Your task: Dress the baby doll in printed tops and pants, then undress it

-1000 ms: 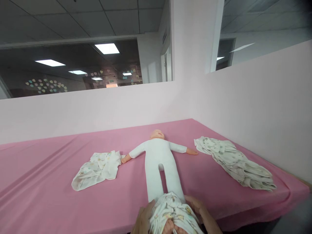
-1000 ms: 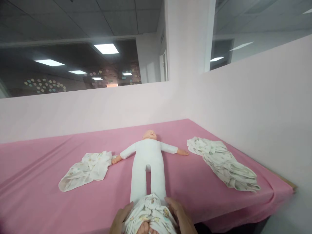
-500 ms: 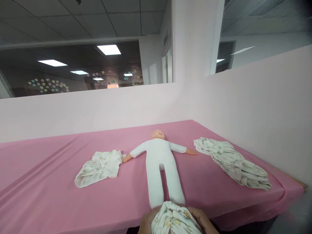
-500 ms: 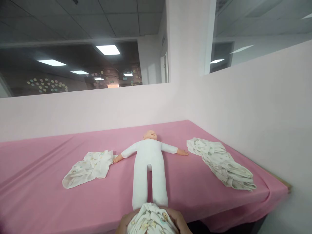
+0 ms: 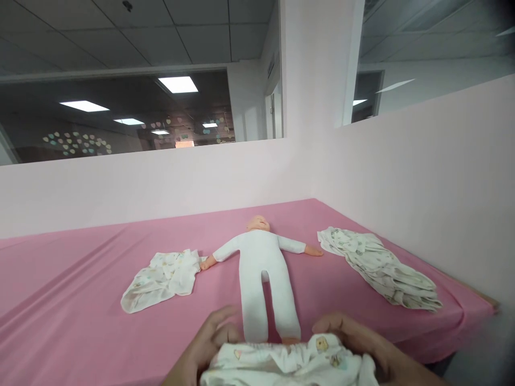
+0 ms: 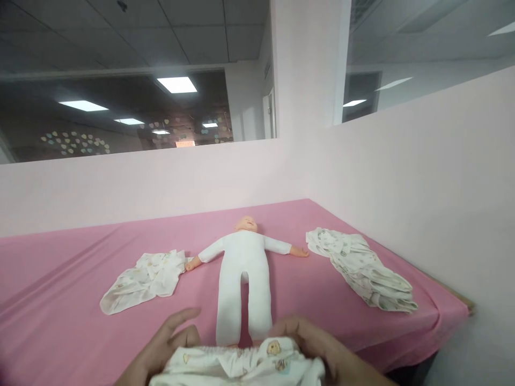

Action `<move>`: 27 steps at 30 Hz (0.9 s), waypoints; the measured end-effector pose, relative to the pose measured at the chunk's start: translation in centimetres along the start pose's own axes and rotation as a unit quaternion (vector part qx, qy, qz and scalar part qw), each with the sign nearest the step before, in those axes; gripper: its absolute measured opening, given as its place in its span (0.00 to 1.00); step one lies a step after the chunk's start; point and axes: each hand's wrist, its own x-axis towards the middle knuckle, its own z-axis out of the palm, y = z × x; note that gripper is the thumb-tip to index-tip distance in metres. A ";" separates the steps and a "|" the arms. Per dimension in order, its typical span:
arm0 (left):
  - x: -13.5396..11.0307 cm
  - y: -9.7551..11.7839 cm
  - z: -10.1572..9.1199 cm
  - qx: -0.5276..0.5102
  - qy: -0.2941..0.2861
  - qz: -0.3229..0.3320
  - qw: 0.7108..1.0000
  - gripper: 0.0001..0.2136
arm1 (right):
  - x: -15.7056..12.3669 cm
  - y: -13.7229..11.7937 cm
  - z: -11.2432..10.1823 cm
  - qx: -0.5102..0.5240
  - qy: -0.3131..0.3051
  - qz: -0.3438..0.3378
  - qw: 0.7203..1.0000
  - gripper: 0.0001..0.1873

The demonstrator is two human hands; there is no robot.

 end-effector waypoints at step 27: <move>14.9 22.0 -0.5 0.342 0.114 0.287 0.888 0.05 | 9.6 -23.2 -4.2 -0.490 0.388 -0.271 0.732 0.16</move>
